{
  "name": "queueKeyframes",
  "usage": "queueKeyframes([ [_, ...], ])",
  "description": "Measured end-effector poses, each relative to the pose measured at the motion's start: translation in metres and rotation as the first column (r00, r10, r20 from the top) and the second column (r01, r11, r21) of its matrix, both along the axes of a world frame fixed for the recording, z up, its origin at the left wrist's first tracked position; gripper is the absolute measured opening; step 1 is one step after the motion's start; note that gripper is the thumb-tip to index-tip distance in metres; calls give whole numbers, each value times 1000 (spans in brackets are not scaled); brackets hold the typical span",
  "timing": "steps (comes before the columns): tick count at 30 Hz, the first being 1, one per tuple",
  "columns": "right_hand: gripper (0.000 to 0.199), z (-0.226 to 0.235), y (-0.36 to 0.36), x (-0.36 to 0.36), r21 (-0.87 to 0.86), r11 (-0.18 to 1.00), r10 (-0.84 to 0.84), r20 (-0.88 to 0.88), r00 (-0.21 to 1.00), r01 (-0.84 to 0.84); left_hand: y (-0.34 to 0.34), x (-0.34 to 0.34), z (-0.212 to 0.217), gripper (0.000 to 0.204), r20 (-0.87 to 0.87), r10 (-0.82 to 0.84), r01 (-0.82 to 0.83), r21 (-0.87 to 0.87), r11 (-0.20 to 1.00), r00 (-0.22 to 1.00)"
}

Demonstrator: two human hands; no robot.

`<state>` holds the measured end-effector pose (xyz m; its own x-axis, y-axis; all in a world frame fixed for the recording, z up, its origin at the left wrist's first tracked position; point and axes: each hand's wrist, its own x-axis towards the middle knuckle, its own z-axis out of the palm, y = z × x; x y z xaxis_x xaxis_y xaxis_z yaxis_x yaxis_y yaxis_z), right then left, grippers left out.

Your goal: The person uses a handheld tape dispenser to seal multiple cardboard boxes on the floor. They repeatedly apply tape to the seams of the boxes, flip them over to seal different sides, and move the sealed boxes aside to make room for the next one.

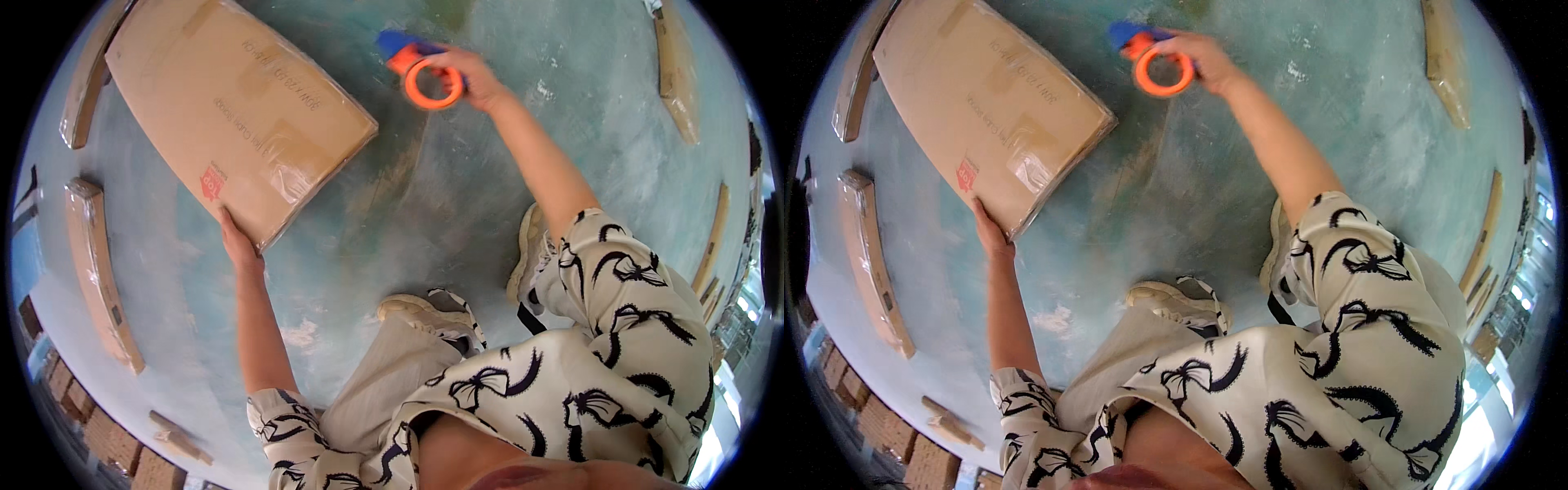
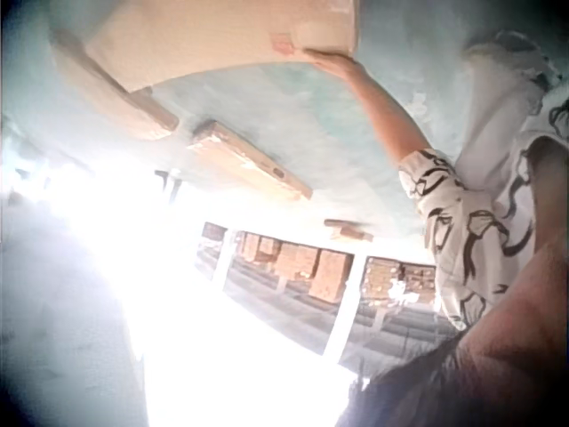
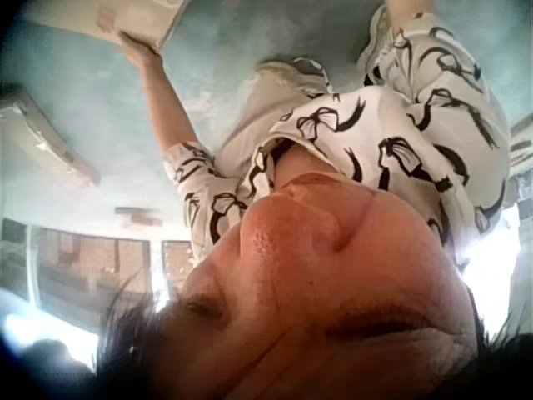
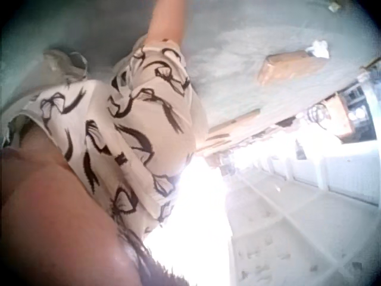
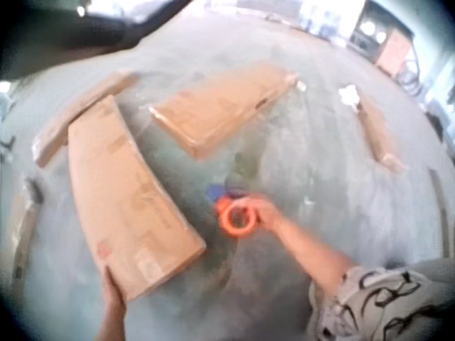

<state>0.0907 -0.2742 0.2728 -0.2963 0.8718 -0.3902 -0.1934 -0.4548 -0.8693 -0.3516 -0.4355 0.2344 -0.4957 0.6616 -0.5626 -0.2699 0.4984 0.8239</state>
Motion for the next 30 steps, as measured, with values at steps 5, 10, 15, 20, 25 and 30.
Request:
queueKeyframes([
  [5,70,-27,-78,-31,-107,973,197,-94,976,-206,-4,-2,7,71,113,52,-48,-39,998,992],
  [10,79,-13,-164,-25,-263,965,-42,-62,997,24,-24,18,1,73,122,64,-56,-66,996,990],
  [15,84,-11,-192,-30,-304,949,-95,-38,995,79,-21,25,6,72,111,74,-62,-110,992,991],
  [20,83,-4,-211,-34,-281,960,-18,11,1000,20,-21,33,12,70,102,96,-89,-68,994,990],
  [25,76,-8,-182,-41,-181,968,-182,-19,983,176,-28,73,-10,63,171,116,-124,38,991,978],
  [30,65,-21,-73,-8,66,844,-533,-10,846,532,2,184,4,57,50,-282,284,-26,959,958],
])
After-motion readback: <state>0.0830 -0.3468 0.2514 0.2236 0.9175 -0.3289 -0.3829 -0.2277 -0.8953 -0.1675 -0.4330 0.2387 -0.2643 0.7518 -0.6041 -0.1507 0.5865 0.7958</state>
